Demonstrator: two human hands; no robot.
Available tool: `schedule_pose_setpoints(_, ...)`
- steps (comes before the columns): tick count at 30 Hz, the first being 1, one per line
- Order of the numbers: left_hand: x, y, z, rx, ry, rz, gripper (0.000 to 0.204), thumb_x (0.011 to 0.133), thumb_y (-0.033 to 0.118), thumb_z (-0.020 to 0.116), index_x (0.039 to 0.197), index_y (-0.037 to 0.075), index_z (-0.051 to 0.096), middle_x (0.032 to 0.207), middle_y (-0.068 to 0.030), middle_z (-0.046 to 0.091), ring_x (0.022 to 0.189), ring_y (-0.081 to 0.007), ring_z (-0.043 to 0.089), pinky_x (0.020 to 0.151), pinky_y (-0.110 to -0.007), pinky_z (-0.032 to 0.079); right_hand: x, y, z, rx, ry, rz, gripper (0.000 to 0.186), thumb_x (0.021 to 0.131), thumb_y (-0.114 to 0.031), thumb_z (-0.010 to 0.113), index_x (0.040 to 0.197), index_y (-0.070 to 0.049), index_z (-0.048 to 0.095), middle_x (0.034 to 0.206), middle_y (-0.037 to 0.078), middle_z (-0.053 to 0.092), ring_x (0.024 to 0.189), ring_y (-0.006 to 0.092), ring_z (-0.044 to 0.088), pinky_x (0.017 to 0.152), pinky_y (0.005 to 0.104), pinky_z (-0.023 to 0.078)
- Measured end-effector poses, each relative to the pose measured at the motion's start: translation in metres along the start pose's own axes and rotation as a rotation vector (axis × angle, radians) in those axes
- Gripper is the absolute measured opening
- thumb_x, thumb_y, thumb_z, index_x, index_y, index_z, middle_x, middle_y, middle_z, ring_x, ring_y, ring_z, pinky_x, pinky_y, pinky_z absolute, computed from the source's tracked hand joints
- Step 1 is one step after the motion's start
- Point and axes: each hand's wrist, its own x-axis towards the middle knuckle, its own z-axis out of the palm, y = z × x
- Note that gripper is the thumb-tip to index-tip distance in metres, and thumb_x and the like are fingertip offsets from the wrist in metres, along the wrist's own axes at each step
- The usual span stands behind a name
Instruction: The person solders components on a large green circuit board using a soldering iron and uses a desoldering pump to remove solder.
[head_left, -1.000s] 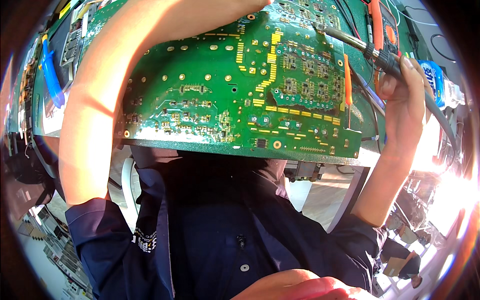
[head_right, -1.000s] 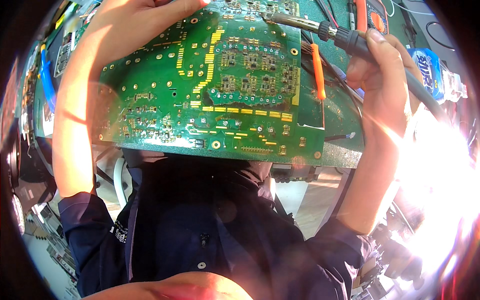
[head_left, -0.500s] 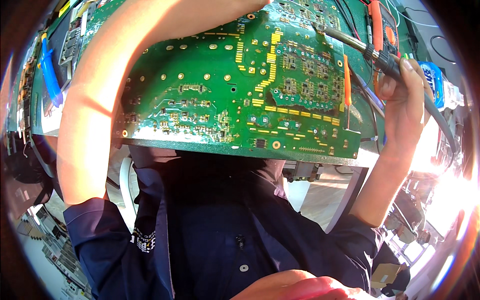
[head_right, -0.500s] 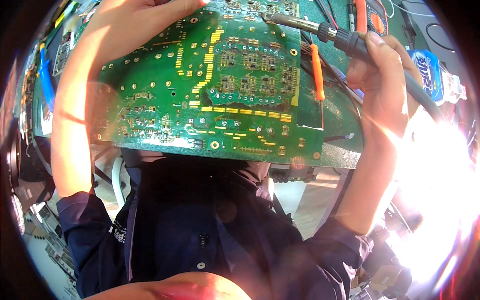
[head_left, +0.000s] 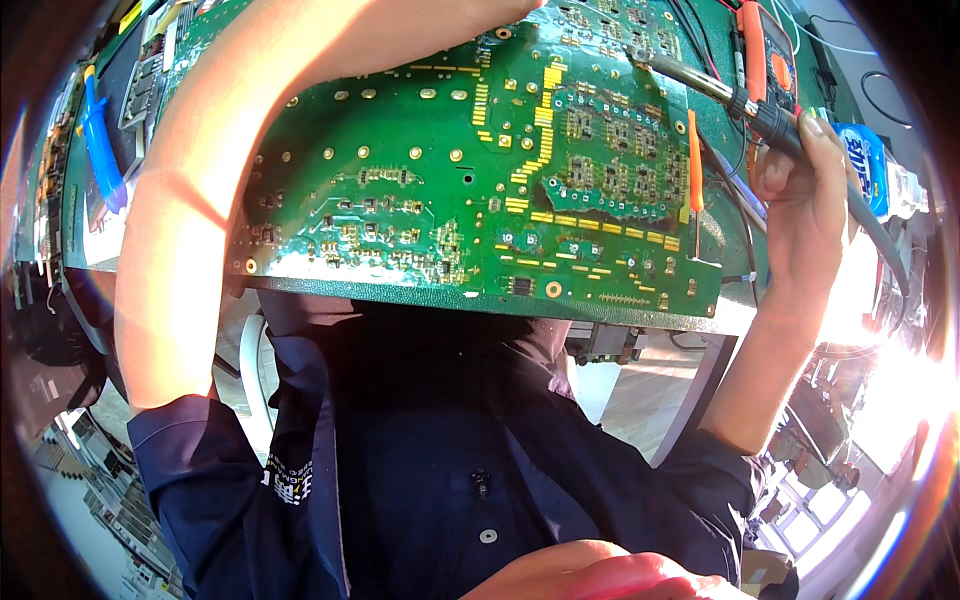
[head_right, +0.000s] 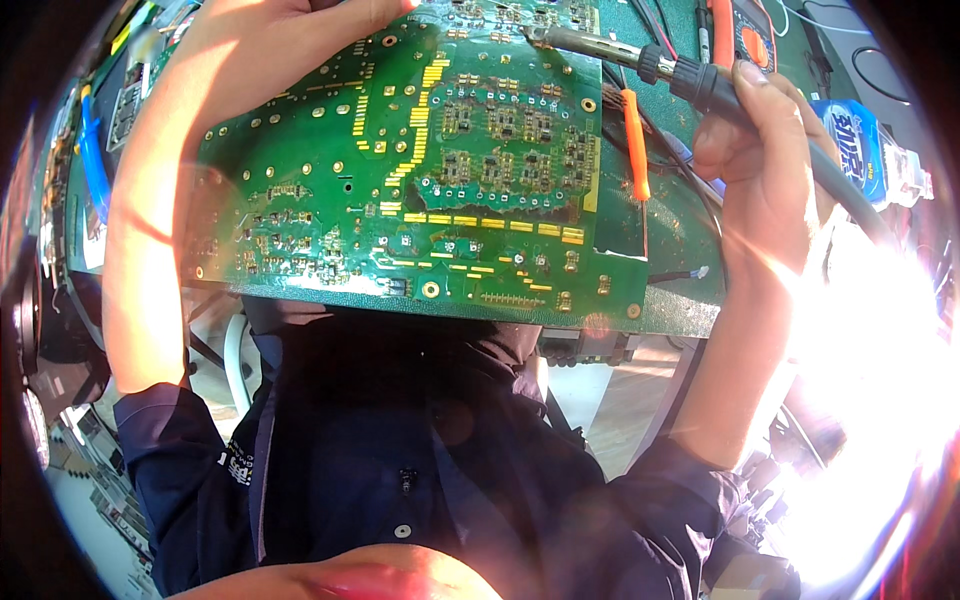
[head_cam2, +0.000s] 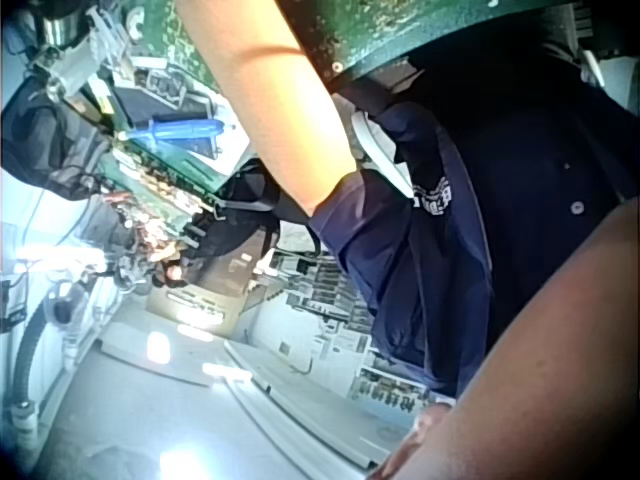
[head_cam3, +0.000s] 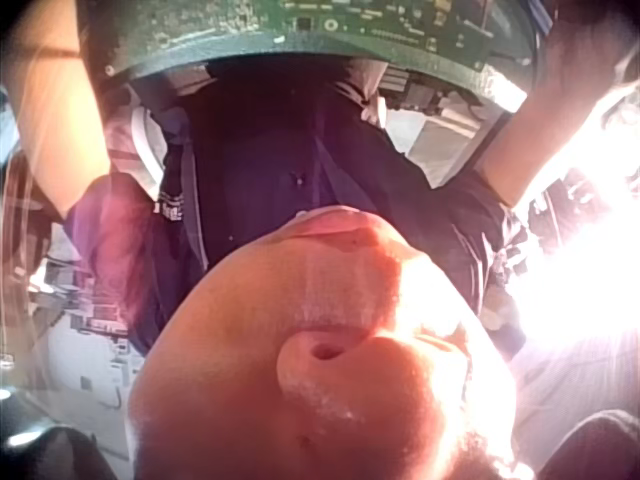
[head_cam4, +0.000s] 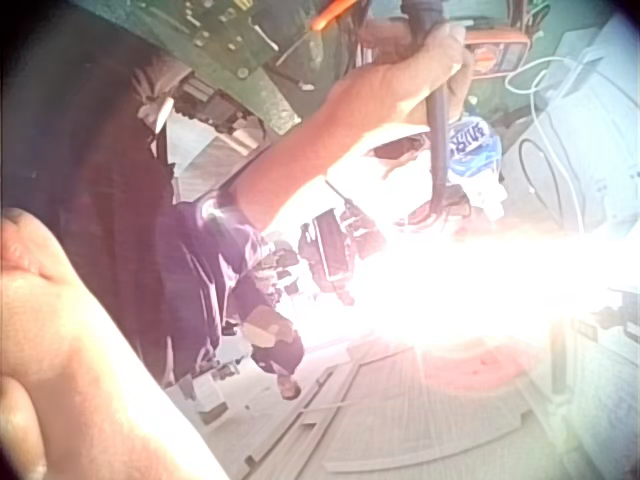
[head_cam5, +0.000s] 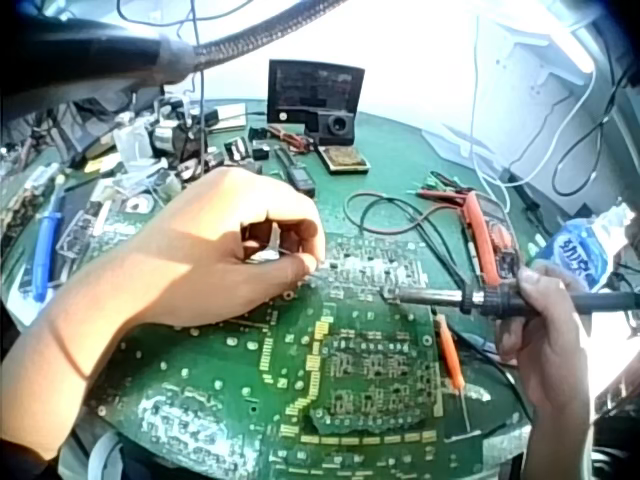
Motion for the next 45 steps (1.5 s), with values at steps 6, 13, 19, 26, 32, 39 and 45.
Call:
schedule_pose_setpoints(6,-0.003,-0.005,0.001,-0.081,0.024,0.075,0.005,0.089,0.007,0.067,0.089,0.004,0.071,0.082,-0.0061,0.069,0.069,-0.012,0.057,0.06,-0.026,0.048,-0.003,-0.004,0.0,-0.035,-0.037,-0.039,0.03,0.093,-0.028,0.061,0.084,0.0,0.063,0.063,0.007,0.057,0.062,0.0146,0.052,0.064,0.0281,0.039)
schedule_pose_setpoints(13,-0.004,-0.006,0.001,-0.08,0.037,0.078,0.007,0.089,0.008,0.066,0.089,0.004,0.071,0.084,-0.0062,0.07,0.07,-0.0123,0.058,0.062,-0.025,0.048,-0.002,0.002,-0.003,-0.008,-0.047,-0.059,0.029,0.099,-0.021,0.056,0.098,0.006,0.066,0.065,0.005,0.056,0.063,0.011,0.048,0.063,0.0263,0.038)
schedule_pose_setpoints(19,-0.003,0.003,-0.004,-0.117,0.051,0.027,0.01,0.09,0.009,0.063,0.09,0.001,0.069,0.082,-0.0064,0.068,0.068,-0.0127,0.056,0.062,-0.027,0.048,-0.003,0.002,-0.003,-0.019,-0.043,-0.077,0.027,0.098,-0.02,0.056,0.093,0.005,0.065,0.067,0.007,0.059,0.063,0.0114,0.05,0.065,0.0257,0.04)
schedule_pose_setpoints(26,-0.006,0.026,-0.005,-0.103,0.209,-0.145,0.011,0.09,0.003,0.054,0.097,-0.002,0.06,0.087,-0.0078,0.062,0.071,-0.014,0.054,0.068,-0.029,0.047,-0.003,0.001,-0.003,-0.006,-0.051,-0.048,0.028,0.099,-0.02,0.055,0.095,0.005,0.065,0.066,0.006,0.058,0.061,0.0116,0.048,0.063,0.0266,0.038)
schedule_pose_setpoints(32,-0.009,0.015,-0.005,-0.009,0.202,-0.096,0.014,0.086,0.0,0.051,0.096,-0.002,0.06,0.091,-0.0128,0.061,0.079,-0.0196,0.056,0.075,-0.034,0.048,-0.001,0.004,0.0,0.049,-0.039,-0.039,0.026,0.1,-0.02,0.055,0.092,0.004,0.063,0.062,0.005,0.053,0.058,0.0118,0.044,0.06,0.0273,0.035)
schedule_pose_setpoints(39,-0.005,-0.015,0.002,0.099,0.313,-0.187,0.029,0.089,0.013,0.059,0.111,-0.004,0.065,0.114,-0.0218,0.061,0.108,-0.0354,0.061,0.095,-0.042,0.048,0.0,0.002,0.0,0.081,-0.056,-0.044,0.027,0.095,-0.023,0.062,0.084,0.002,0.063,0.063,0.008,0.058,0.056,0.014,0.053,0.057,0.0262,0.041)
schedule_pose_setpoints(45,0.0,-0.046,0.011,0.397,0.407,-0.274,0.037,0.092,0.026,0.066,0.109,-0.006,0.065,0.115,-0.0242,0.063,0.106,-0.0355,0.064,0.091,-0.042,0.051,-0.004,-0.002,0.003,0.04,-0.008,-0.032,0.027,0.096,-0.022,0.061,0.084,0.002,0.065,0.062,0.006,0.059,0.055,0.0118,0.054,0.056,0.0244,0.042)
